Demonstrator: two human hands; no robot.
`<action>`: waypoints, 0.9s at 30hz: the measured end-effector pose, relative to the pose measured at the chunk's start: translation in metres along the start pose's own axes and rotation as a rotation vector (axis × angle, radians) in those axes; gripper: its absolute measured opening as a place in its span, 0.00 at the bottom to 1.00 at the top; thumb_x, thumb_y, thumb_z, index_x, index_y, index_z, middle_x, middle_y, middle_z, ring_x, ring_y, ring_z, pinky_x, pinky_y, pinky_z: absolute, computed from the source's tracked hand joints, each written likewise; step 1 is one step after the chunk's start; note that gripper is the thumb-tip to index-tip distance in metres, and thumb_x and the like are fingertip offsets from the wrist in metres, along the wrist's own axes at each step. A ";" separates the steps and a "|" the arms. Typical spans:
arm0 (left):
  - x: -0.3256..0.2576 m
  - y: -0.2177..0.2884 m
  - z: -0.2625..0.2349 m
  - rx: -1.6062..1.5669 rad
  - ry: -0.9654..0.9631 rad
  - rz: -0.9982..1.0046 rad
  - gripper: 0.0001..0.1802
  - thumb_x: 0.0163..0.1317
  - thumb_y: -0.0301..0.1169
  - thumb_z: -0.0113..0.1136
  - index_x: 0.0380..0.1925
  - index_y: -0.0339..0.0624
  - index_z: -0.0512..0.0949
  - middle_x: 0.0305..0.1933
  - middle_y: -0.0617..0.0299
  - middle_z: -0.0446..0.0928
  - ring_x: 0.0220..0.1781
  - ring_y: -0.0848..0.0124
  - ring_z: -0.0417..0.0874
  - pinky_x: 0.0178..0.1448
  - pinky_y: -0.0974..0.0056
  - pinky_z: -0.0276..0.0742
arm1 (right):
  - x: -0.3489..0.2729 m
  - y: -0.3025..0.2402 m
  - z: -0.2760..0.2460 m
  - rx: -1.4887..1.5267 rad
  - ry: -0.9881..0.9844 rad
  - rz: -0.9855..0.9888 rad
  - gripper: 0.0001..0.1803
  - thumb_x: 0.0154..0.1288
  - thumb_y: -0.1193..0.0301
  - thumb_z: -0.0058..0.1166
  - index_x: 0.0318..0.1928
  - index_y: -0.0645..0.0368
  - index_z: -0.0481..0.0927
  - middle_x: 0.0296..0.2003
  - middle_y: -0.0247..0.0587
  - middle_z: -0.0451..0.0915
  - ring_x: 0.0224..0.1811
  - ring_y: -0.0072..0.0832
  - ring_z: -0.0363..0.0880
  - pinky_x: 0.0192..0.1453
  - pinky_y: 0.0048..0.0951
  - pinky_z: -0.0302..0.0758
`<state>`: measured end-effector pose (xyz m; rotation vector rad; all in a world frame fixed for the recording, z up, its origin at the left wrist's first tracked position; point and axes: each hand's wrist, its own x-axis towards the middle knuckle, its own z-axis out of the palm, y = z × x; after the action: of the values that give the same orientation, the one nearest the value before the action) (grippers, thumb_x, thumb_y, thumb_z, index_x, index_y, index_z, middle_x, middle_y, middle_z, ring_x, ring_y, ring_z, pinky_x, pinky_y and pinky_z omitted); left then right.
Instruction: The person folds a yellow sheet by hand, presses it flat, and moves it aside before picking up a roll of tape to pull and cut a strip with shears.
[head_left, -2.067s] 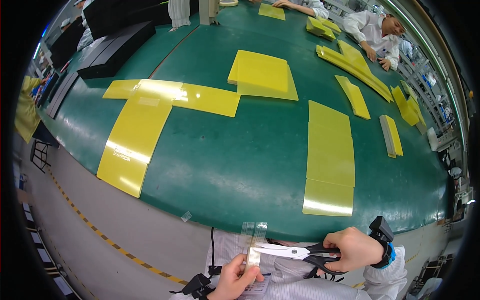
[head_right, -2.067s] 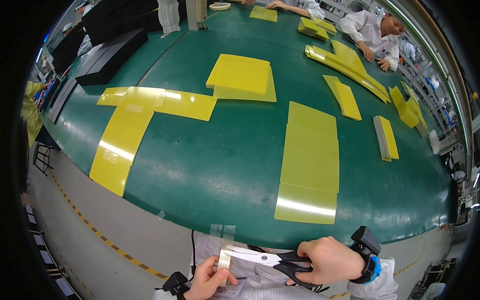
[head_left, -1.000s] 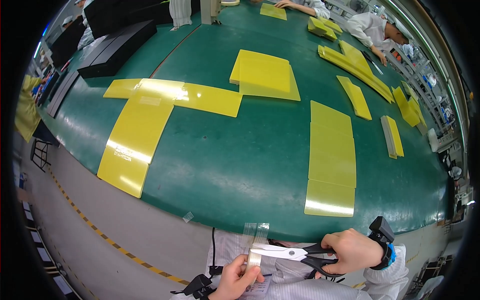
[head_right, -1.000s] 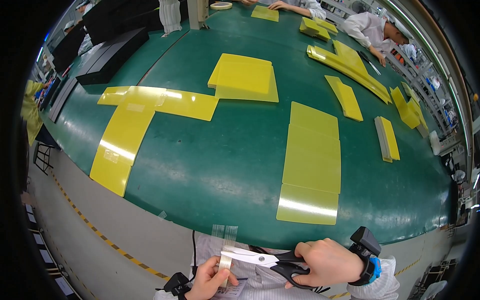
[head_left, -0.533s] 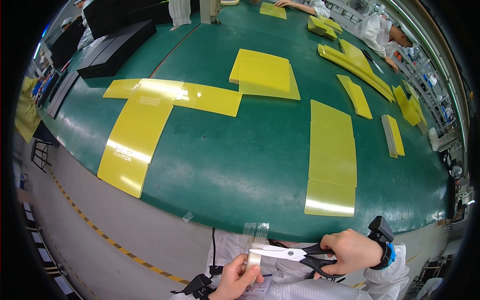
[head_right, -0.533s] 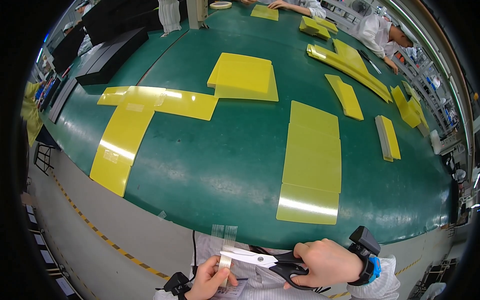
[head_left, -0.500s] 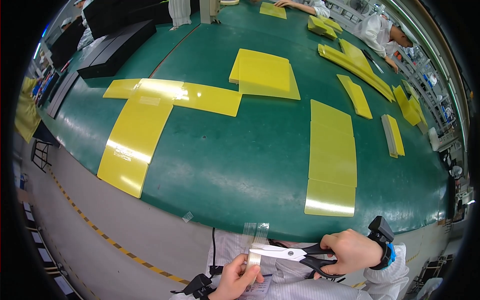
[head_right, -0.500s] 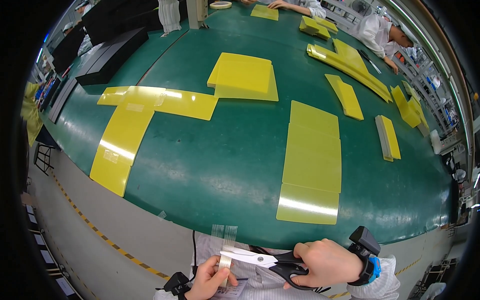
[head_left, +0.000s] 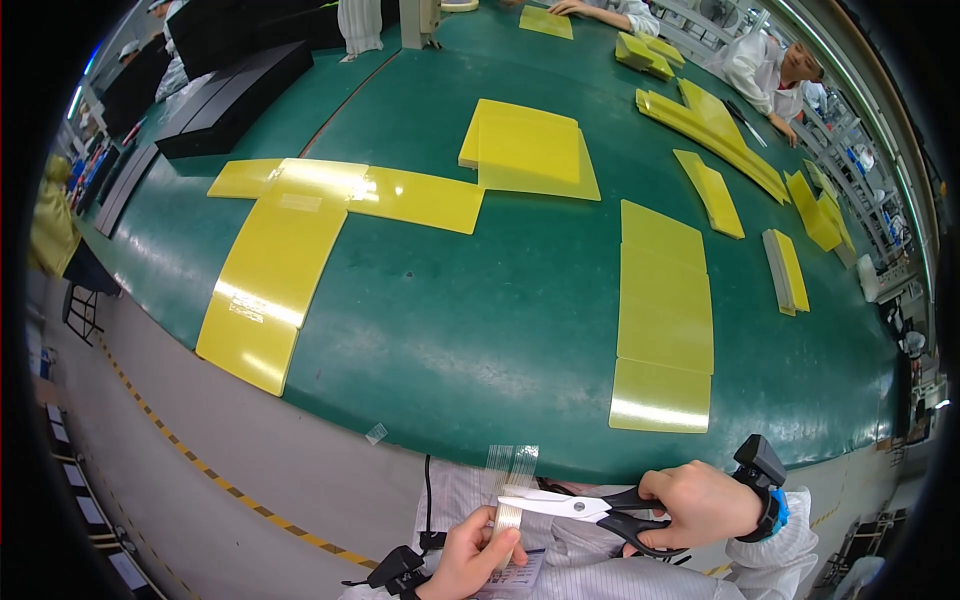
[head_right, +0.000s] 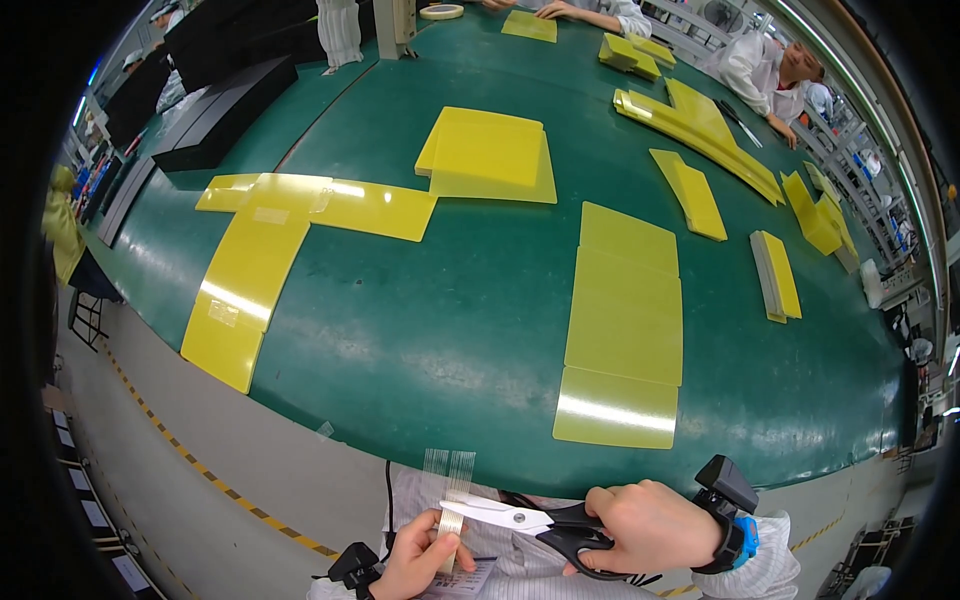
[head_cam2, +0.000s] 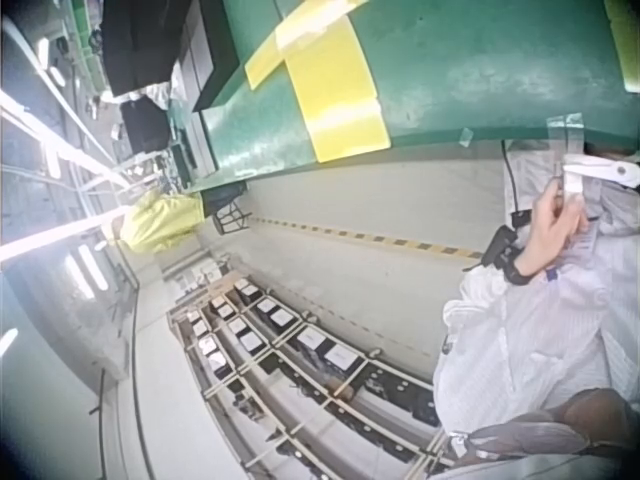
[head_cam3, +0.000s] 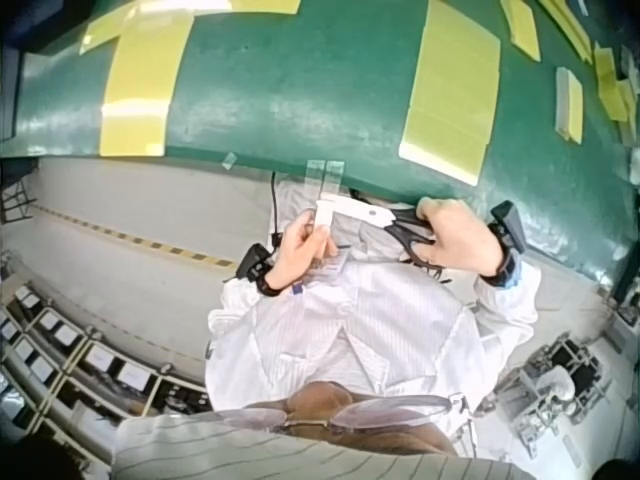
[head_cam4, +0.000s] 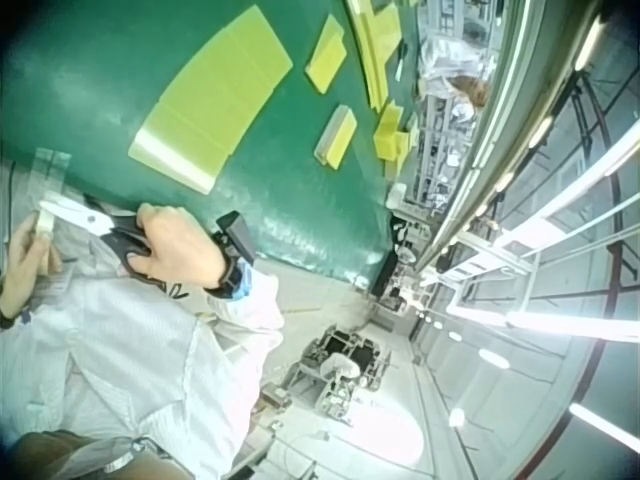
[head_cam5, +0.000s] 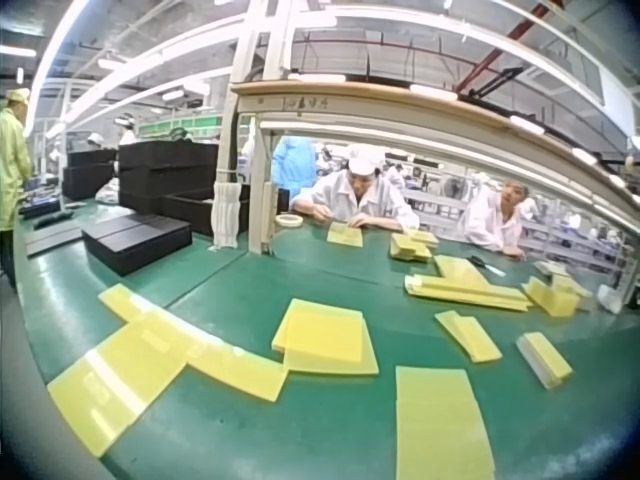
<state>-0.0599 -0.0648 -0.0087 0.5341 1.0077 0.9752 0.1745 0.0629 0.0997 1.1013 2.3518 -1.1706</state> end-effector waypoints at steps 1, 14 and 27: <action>0.000 -0.001 0.000 0.000 0.000 0.000 0.09 0.69 0.32 0.49 0.38 0.36 0.69 0.22 0.61 0.77 0.18 0.80 0.71 0.24 0.74 0.68 | 0.000 0.000 0.000 -0.001 -0.005 0.005 0.29 0.52 0.50 0.64 0.30 0.67 0.72 0.15 0.44 0.74 0.19 0.45 0.77 0.24 0.38 0.73; 0.003 -0.001 -0.004 -0.012 -0.030 0.004 0.09 0.69 0.32 0.48 0.39 0.35 0.69 0.22 0.60 0.77 0.19 0.79 0.72 0.25 0.73 0.69 | 0.004 0.001 -0.003 0.021 -0.066 0.009 0.19 0.53 0.61 0.60 0.31 0.67 0.73 0.18 0.46 0.76 0.23 0.45 0.77 0.28 0.39 0.73; -0.001 -0.012 -0.004 -0.001 0.003 0.047 0.11 0.70 0.32 0.47 0.42 0.32 0.67 0.21 0.59 0.76 0.19 0.77 0.72 0.25 0.72 0.69 | 0.002 0.015 0.007 0.061 -0.038 -0.064 0.15 0.53 0.64 0.61 0.32 0.64 0.74 0.22 0.52 0.76 0.26 0.50 0.77 0.30 0.41 0.74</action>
<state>-0.0586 -0.0717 -0.0196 0.5579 1.0005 1.0185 0.1836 0.0639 0.0861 1.0207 2.3532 -1.2816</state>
